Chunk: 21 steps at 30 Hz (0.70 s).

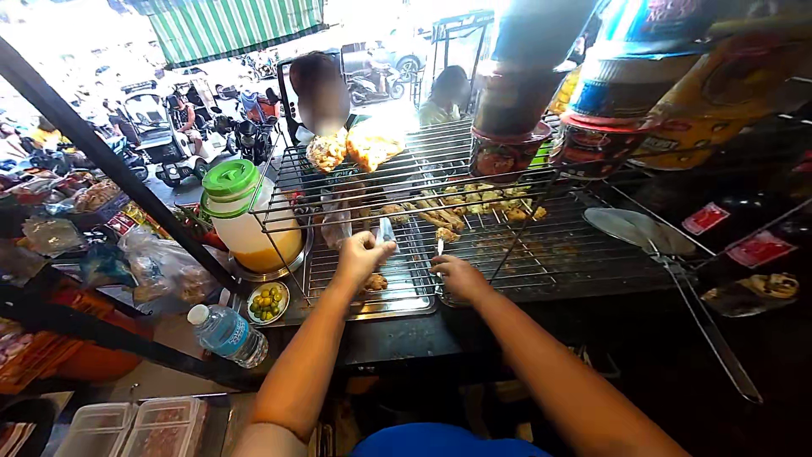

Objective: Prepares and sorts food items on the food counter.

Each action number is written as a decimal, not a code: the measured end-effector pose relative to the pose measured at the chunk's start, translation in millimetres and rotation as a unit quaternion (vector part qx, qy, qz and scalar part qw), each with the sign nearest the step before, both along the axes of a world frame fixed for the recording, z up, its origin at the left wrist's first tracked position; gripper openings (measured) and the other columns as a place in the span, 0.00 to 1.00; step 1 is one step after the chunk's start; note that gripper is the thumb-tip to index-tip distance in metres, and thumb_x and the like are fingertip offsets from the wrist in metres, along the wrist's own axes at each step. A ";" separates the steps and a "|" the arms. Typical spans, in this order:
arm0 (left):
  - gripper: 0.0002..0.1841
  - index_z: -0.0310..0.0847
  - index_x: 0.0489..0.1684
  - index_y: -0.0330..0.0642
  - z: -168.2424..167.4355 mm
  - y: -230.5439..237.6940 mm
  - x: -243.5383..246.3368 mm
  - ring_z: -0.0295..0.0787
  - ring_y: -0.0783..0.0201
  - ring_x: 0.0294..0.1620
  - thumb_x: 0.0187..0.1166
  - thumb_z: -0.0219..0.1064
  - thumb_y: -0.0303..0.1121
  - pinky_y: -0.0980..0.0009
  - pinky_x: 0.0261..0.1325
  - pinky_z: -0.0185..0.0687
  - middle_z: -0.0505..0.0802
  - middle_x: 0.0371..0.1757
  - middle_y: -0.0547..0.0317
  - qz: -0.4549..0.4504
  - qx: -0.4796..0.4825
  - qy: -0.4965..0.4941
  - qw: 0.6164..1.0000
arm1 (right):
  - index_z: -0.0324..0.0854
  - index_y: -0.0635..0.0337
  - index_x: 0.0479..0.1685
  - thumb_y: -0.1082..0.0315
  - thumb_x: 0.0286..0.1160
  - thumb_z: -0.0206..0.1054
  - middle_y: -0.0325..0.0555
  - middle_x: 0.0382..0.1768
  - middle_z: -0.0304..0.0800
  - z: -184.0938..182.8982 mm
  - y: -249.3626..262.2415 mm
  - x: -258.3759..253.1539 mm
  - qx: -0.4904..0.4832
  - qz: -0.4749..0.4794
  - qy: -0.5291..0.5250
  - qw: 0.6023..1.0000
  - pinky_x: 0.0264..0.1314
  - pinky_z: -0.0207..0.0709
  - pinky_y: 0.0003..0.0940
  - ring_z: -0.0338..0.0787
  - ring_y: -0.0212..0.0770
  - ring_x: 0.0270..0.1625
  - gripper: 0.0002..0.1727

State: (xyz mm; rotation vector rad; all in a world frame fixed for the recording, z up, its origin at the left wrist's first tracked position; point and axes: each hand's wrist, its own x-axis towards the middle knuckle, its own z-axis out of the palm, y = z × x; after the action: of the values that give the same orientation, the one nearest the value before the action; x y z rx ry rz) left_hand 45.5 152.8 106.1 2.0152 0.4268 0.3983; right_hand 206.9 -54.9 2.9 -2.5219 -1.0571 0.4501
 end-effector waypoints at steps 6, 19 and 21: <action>0.22 0.76 0.17 0.39 -32.9 -36.8 -60.3 0.76 0.69 0.32 0.70 0.78 0.45 0.70 0.39 0.75 0.80 0.29 0.60 0.012 -0.019 -0.102 0.995 | 0.84 0.67 0.64 0.66 0.89 0.54 0.55 0.62 0.89 29.1 -4.9 -54.8 0.347 -0.039 0.114 0.930 0.68 0.83 0.38 0.89 0.41 0.63 0.18; 0.19 0.79 0.12 0.39 -103.6 -34.5 -151.3 0.81 0.74 0.37 0.65 0.84 0.36 0.77 0.43 0.76 0.85 0.27 0.63 -0.041 -0.134 -0.183 0.973 | 0.70 0.63 0.77 0.70 0.84 0.61 0.49 0.59 0.94 35.4 29.2 -165.6 0.282 0.058 0.502 0.816 0.53 0.88 0.33 0.95 0.38 0.51 0.23; 0.18 0.81 0.14 0.38 -104.3 -23.5 -170.5 0.80 0.74 0.36 0.66 0.83 0.37 0.78 0.42 0.75 0.85 0.26 0.63 -0.030 -0.121 -0.187 0.974 | 0.67 0.63 0.79 0.76 0.76 0.58 0.51 0.61 0.93 31.2 33.0 -173.6 0.251 0.065 0.522 0.813 0.56 0.90 0.39 0.95 0.43 0.56 0.28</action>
State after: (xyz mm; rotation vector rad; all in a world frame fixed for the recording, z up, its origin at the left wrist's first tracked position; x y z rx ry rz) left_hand -125.0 129.3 1.9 1.6659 0.1686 0.6409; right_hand 33.4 -21.9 34.1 -1.3510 -0.7247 1.2121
